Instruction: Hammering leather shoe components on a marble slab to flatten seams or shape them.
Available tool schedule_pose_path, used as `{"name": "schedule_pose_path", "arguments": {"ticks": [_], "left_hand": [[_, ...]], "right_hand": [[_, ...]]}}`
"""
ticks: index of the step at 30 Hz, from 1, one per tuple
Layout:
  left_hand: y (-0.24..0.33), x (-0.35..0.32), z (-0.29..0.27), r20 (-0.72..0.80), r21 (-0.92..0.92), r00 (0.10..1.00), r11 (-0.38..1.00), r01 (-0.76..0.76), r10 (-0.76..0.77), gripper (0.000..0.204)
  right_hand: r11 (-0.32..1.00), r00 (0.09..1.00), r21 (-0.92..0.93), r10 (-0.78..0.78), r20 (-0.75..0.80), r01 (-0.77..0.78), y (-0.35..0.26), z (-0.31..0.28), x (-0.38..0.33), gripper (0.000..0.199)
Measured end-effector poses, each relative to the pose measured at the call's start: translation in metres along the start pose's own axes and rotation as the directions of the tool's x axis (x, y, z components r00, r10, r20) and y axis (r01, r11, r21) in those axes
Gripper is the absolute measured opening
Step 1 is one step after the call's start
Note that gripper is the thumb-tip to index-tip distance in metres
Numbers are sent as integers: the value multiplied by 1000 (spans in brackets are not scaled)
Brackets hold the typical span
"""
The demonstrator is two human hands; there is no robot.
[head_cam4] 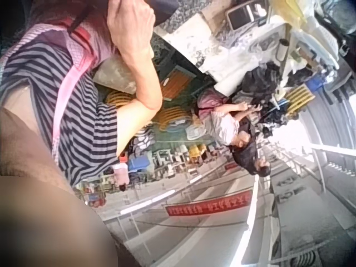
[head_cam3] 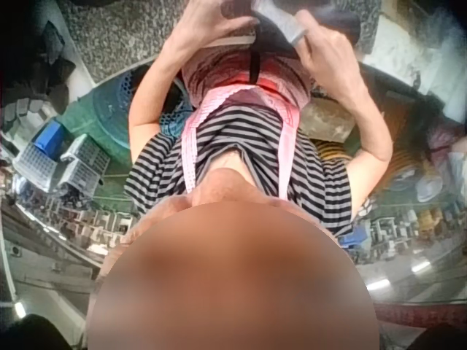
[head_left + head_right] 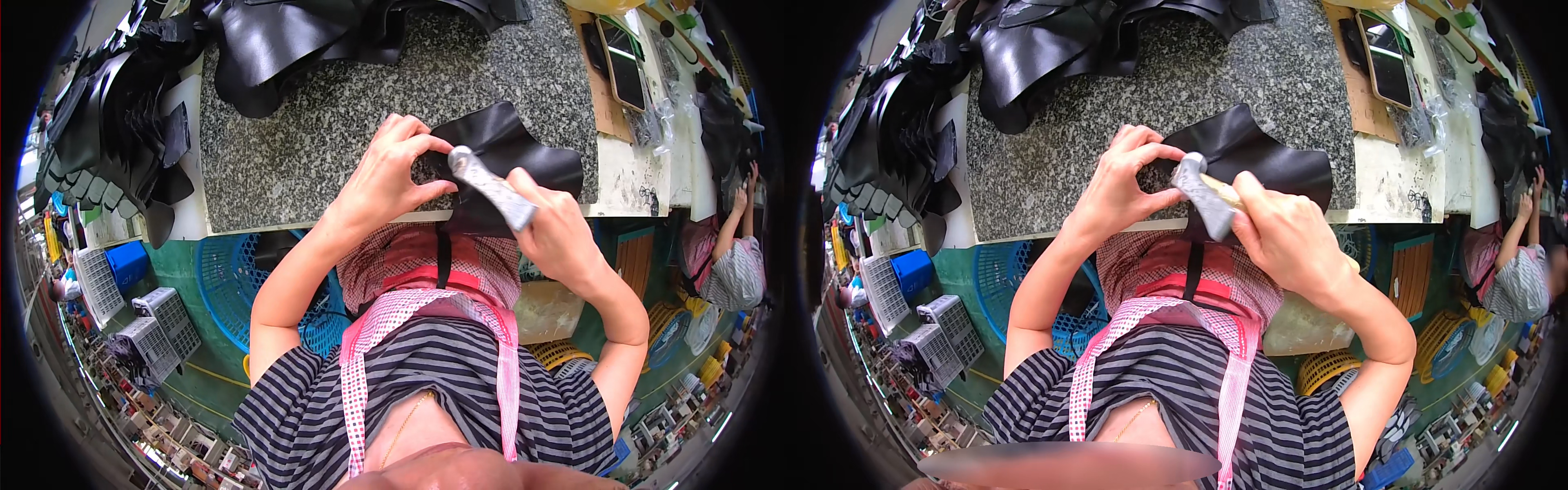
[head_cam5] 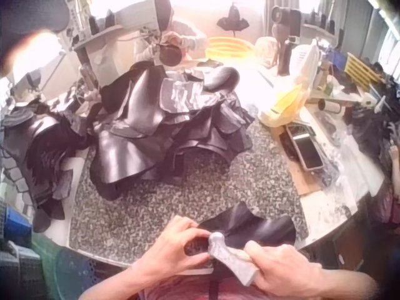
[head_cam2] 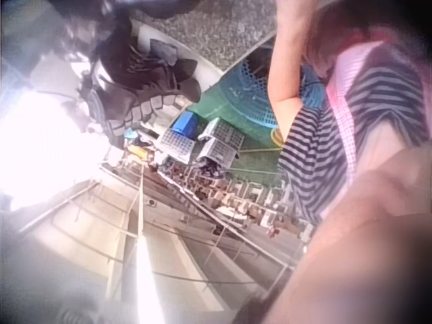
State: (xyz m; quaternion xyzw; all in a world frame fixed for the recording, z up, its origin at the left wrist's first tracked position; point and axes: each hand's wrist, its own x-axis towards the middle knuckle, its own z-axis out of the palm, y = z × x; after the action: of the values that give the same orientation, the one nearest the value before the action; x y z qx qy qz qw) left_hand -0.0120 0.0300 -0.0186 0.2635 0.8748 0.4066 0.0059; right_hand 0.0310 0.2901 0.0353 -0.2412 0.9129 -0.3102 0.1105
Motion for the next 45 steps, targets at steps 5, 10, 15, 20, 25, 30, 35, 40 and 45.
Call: {"name": "schedule_pose_path", "arguments": {"ticks": [5, 10, 15, 20, 25, 30, 35, 40, 45], "left_hand": [[-1, 1, -1, 34, -24, 999, 1000, 20, -19, 52], [1, 1, -3, 22, -9, 999, 999, 34, -33, 54], [1, 1, -4, 45, -18, 999, 999, 28, -27, 55], [-1, 1, -3, 24, -42, 1000, 999, 18, -17, 57], [-1, 0, -3, -27, -94, 999, 995, 20, -23, 41], [19, -7, -2, -372, -126, 926, 992, 19, -65, 29], [26, -19, -20, -535, 72, 818, 975, -208, 214, 26], [28, -28, -26, -417, 189, 738, 845, -500, 530, 26], [34, -32, -25, -277, 204, 749, 798, -566, 602, 26]], "right_hand": [[999, 984, 3, 33, 174, -34, -5, 2, 5, 24], [1000, 998, 25, 15, 64, -16, -6, 1, 7, 24], [1000, 996, -1, -2, 87, 2, -7, 2, 9, 25], [999, 994, 34, 37, 105, -41, -3, 5, 5, 22], [984, 970, -1, 173, -169, -175, 27, -16, 7, 15], [914, 902, -272, 180, -392, -300, 77, -28, 36, 29], [767, 882, -520, 121, -456, -375, 101, -13, 53, 31], [850, 837, -520, -222, -499, -85, 69, -33, 58, 26], [925, 880, 73, -327, -344, 372, -4, -27, 34, 20]]}}
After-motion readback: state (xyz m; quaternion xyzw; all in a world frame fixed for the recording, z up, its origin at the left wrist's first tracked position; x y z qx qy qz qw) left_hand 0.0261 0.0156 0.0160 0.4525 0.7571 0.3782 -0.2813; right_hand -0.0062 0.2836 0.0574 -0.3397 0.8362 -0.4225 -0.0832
